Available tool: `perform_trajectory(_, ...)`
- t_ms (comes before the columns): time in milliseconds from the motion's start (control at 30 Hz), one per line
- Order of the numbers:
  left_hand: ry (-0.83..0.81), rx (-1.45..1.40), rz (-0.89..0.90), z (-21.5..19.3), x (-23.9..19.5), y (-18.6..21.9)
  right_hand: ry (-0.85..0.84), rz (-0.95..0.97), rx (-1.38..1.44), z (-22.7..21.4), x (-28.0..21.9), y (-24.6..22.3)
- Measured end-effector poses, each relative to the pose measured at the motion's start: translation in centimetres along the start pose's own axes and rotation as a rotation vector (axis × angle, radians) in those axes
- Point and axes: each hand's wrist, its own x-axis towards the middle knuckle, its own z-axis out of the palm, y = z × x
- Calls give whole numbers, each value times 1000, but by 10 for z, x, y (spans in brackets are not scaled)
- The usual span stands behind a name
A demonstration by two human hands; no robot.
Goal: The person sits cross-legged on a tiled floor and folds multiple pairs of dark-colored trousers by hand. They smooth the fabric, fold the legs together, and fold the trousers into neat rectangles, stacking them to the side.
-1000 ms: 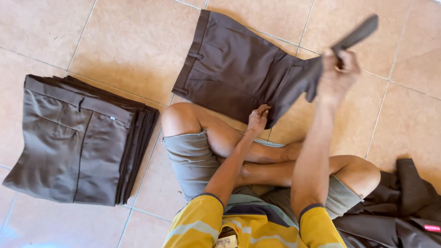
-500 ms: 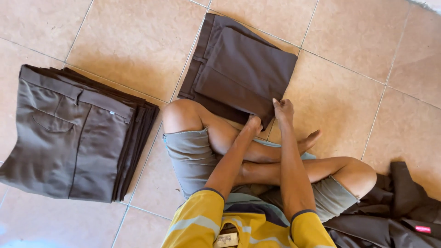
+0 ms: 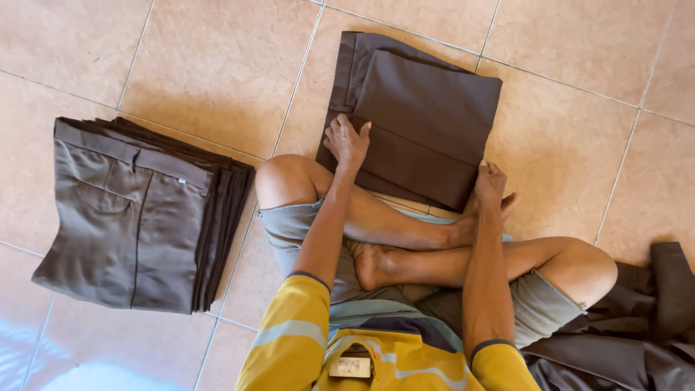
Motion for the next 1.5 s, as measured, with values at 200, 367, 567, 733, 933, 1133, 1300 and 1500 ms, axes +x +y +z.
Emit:
perform_trajectory(200,142,-163,-70,45,25,-30,57,18,65,9,-20,-27)
perform_trajectory(367,267,-612,-196,53,25,-56,153,43,-264,27,-26,-37)
perform_trajectory(567,286,-333,-265,23,17,-37,374,-483,-721,59,-55,-58)
perform_trajectory(733,117,-75,-377,-12,25,-31,294,-534,-927,68,-44,-34)
perform_trajectory(933,-139,-155,-384,-15,50,-51,136,-380,-876,66,-46,-37)
perform_trajectory(1133,-223,-220,-215,-39,58,-39,23,-276,-816,59,-42,-40)
perform_trajectory(1300,-234,-419,-96,-69,50,2,-149,-135,-621,45,-47,-60)
perform_trajectory(1500,59,-282,336,-183,39,127,-184,-142,-619,39,-49,-67)
